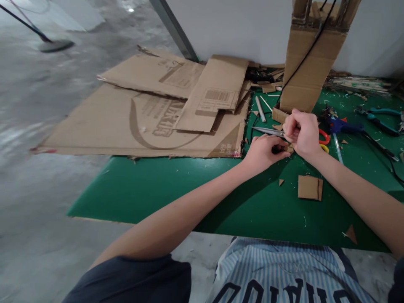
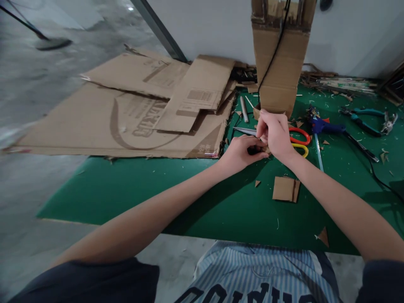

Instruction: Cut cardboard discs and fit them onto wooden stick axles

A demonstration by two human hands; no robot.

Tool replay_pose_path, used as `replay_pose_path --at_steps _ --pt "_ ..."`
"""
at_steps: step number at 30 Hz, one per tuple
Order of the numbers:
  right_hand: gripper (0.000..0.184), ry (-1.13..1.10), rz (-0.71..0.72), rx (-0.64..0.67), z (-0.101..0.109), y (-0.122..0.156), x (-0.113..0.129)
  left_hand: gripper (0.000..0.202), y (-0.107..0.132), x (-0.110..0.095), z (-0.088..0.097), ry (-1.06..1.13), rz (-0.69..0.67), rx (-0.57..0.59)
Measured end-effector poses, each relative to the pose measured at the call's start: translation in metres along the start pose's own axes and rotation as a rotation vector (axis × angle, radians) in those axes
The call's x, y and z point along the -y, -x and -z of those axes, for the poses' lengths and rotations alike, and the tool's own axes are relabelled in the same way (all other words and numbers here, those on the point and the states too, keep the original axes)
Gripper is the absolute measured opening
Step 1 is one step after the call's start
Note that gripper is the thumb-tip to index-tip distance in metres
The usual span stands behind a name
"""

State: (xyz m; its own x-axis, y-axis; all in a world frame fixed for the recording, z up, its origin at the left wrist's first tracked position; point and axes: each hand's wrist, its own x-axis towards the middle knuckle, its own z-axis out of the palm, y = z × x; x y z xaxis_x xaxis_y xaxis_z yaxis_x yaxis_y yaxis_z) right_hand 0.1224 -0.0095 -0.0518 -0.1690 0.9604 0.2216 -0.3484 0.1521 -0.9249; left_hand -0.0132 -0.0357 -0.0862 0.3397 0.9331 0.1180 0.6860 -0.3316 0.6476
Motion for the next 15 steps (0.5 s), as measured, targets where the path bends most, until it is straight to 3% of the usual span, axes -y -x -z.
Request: replay_pose_path --at_steps 10,15 --pt "0.059 0.046 -0.019 0.031 0.0021 0.0017 -0.0020 0.016 0.0002 -0.0005 0.0007 0.017 -0.020 -0.005" --pt "0.062 0.008 -0.028 -0.032 0.0006 0.0007 -0.0044 0.017 0.0002 -0.0010 0.0013 0.028 0.006 0.003"
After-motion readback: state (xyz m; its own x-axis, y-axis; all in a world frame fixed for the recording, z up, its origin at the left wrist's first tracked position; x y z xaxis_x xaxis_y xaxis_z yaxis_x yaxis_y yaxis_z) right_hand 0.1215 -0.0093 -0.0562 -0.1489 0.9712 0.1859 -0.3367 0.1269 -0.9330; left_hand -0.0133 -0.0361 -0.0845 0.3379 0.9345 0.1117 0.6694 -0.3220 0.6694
